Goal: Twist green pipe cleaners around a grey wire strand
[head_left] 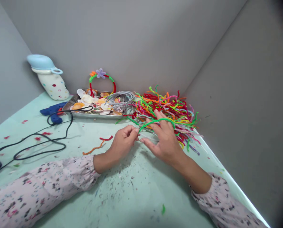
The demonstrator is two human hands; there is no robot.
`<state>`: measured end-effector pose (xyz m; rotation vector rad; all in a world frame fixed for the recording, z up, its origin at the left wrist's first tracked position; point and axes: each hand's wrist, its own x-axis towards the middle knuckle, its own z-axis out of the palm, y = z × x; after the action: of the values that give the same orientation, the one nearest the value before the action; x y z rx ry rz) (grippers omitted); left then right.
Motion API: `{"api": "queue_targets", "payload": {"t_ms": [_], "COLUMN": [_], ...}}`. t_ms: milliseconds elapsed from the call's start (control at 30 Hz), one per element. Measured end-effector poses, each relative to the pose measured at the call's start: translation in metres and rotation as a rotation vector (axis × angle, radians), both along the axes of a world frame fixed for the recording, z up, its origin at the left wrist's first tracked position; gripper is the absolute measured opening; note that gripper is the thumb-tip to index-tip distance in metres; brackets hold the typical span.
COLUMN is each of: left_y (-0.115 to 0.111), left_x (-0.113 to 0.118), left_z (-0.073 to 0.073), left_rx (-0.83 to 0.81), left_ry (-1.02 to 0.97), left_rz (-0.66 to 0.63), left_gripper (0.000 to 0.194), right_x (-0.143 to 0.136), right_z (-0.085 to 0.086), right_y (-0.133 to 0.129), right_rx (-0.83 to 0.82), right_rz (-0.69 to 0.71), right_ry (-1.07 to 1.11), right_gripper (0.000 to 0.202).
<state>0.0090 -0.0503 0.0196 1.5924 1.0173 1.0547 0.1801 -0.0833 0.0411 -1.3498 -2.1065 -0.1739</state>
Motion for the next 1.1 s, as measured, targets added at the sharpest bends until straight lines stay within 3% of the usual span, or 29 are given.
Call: {"api": "queue_targets", "payload": {"t_ms": [267,433,600,1100], "left_y": [-0.001,-0.002,-0.004,-0.004], "left_x": [0.000,0.000,0.000,0.000], "left_z": [0.000,0.000,-0.001,-0.004], "left_rx": [-0.012,-0.002,0.000,-0.051], "left_ry": [0.028,0.019,0.019,-0.018], "left_rz": [0.018,-0.006,-0.054,-0.119], "left_gripper": [0.030,0.029,0.028,0.035], "right_x": [0.006,0.000,-0.001,-0.006], "right_z": [0.013,0.009,0.005,0.006], "right_y": [0.002,0.002,0.006,0.005], "right_rx": [0.002,-0.337,-0.615,-0.693], "right_rz": [-0.020,-0.014,0.035,0.088], "right_ry": [0.139,0.272,0.457,0.596], "right_gripper": [0.058,0.026,0.020,0.012]}}
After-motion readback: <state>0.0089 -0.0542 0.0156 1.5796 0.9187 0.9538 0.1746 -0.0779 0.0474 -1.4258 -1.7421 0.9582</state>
